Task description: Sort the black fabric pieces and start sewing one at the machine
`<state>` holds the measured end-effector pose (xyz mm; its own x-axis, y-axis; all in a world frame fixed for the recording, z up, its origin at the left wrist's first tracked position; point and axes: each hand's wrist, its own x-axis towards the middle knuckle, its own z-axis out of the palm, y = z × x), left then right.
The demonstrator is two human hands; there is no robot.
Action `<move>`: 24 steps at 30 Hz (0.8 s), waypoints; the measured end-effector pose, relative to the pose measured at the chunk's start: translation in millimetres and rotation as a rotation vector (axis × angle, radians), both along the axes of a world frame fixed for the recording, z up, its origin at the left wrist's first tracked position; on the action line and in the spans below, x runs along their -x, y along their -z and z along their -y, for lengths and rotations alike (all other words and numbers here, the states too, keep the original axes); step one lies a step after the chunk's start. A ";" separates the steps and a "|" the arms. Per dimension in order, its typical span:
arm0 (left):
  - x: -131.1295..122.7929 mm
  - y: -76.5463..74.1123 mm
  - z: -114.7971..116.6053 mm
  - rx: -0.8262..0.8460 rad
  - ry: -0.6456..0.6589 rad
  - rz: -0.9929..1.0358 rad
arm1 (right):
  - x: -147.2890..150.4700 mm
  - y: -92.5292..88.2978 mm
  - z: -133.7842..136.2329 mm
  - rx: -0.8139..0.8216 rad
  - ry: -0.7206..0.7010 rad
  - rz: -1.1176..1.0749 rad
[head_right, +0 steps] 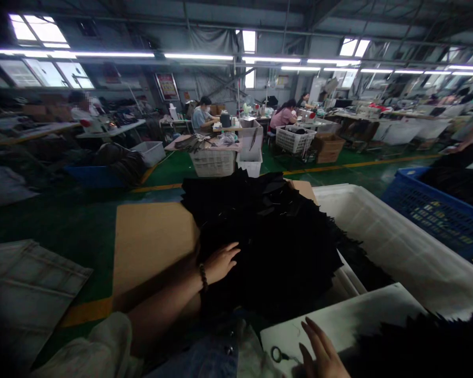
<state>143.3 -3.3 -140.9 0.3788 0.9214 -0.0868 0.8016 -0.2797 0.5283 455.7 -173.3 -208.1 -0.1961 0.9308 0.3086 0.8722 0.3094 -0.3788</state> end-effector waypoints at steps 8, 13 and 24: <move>7.5 15.0 -55.0 0.020 -0.159 0.025 | 83.1 -28.9 -102.5 0.062 0.058 0.200; 7.7 21.4 -56.7 0.033 -0.071 0.085 | 108.1 -6.9 -131.4 0.188 0.214 0.343; 23.9 19.8 -63.7 -0.034 0.001 0.281 | 96.2 20.8 -128.4 0.169 0.193 0.367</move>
